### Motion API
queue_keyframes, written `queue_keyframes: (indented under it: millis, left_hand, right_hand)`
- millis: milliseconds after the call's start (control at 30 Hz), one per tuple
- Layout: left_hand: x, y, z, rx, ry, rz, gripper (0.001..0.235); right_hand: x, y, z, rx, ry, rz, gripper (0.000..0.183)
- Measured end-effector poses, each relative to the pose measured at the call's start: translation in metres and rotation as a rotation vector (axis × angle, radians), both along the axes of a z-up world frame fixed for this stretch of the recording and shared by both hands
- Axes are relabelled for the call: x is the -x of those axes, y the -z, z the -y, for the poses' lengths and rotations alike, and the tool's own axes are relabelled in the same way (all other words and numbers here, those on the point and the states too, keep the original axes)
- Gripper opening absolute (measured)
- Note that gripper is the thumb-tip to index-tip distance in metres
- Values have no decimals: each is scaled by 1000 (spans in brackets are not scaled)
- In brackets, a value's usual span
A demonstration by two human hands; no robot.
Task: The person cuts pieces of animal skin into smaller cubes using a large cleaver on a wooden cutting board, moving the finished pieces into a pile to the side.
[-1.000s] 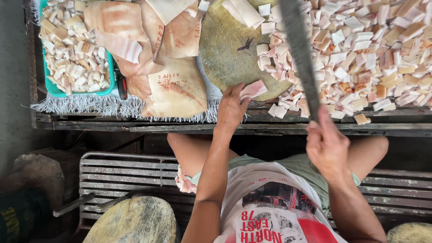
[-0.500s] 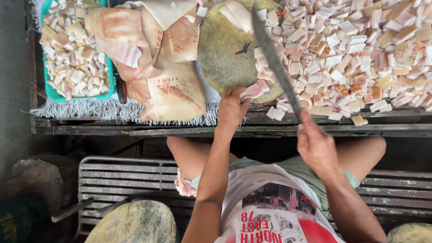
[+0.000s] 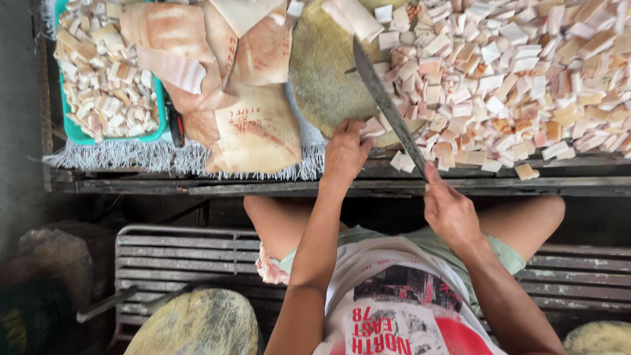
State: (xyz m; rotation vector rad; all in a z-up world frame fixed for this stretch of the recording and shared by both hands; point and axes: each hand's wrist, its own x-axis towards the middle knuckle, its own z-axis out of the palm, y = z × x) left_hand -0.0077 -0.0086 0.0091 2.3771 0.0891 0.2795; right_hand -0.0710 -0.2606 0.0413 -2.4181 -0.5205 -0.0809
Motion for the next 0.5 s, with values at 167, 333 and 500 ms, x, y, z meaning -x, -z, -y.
queue_keyframes:
  millis: [167,333,500]
  left_hand:
    - [0,-17,0,109,-23,-132,41]
    - [5,-15,-8,126,-6,-142,36]
    - [5,-2,-8,50,51,-21,33]
  right_hand:
    - [7,-26,19,-316,126,116,59]
    - [4,0,1,16,-44,78,65]
    - [2,-3,-4,85,-37,-88,66]
